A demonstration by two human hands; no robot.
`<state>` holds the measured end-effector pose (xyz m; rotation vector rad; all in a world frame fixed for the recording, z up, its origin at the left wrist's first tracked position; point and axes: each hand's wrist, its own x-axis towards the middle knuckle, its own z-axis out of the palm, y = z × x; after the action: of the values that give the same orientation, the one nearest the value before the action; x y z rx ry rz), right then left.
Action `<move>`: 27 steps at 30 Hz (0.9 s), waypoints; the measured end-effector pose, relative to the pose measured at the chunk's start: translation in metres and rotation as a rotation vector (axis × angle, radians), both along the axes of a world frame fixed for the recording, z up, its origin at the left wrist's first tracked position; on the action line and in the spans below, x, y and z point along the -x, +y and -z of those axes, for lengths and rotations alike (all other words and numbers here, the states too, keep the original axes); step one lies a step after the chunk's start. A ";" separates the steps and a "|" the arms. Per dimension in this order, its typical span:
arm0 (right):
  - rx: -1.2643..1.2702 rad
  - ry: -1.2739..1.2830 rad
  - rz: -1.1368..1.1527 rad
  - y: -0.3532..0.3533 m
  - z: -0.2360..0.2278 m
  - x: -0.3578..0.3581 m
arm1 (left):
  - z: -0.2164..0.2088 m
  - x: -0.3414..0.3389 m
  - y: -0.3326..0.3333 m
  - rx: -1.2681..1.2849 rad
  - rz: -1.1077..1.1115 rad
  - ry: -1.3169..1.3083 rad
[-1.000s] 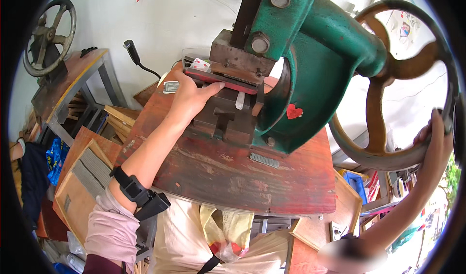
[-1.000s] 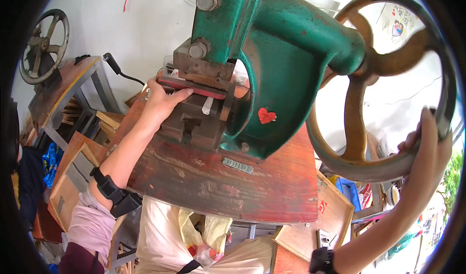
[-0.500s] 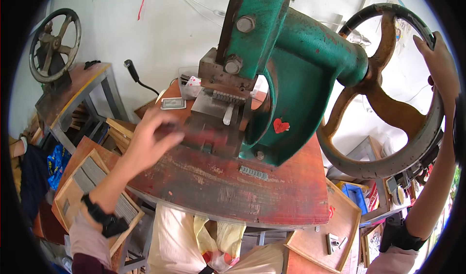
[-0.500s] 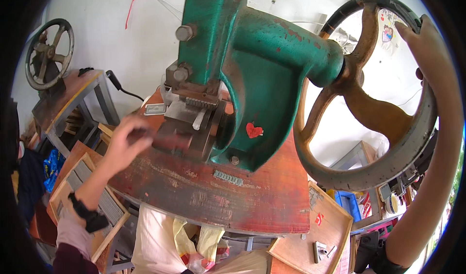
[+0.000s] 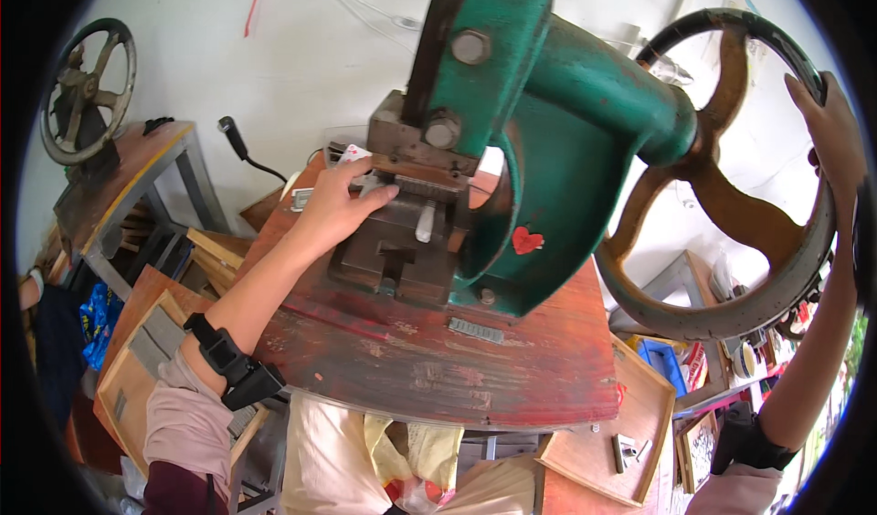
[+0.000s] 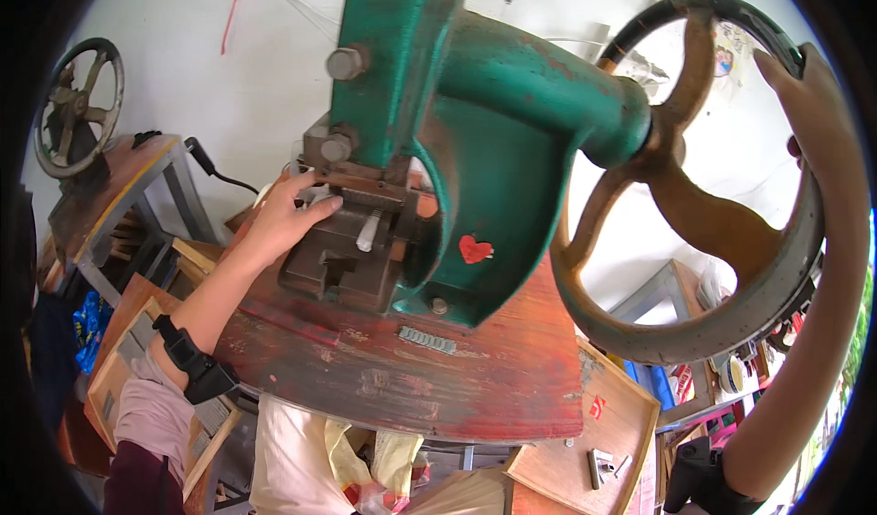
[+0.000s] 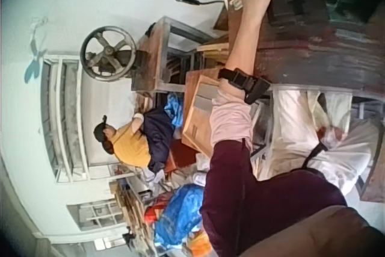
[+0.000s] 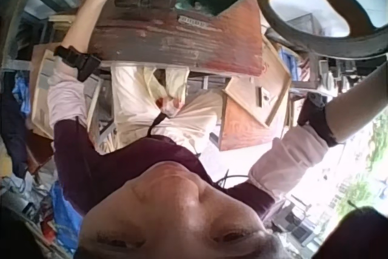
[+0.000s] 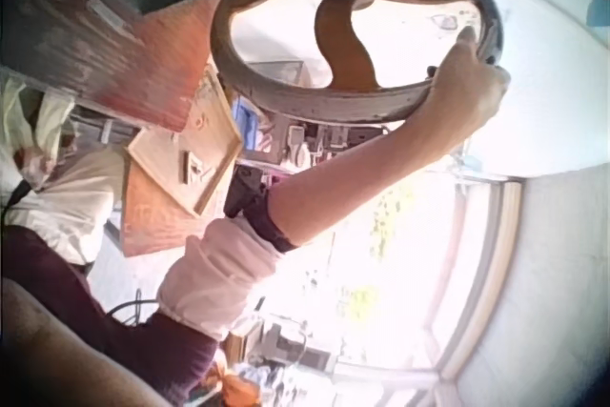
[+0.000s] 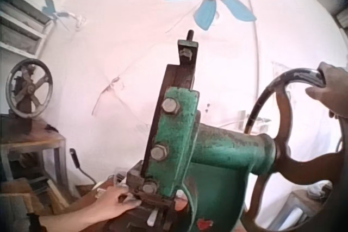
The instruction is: Assembling small metal components using a manual press and a hand punch.
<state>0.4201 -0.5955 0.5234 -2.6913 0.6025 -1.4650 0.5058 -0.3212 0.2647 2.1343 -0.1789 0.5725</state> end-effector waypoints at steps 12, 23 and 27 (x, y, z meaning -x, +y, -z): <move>0.169 -0.150 -0.161 -0.036 -0.021 -0.015 | 0.021 -0.046 0.016 0.065 0.071 0.021; 0.378 -0.299 -0.154 -0.077 0.028 -0.012 | 0.069 -0.023 0.082 0.042 -0.059 -0.102; 0.605 -0.334 -0.147 -0.086 0.066 -0.027 | 0.096 0.023 0.053 0.194 -0.224 -0.039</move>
<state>0.4471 -0.6811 0.4573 -2.6684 -0.0761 -2.2731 0.4829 -0.2680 0.1684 1.9675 0.0935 0.7313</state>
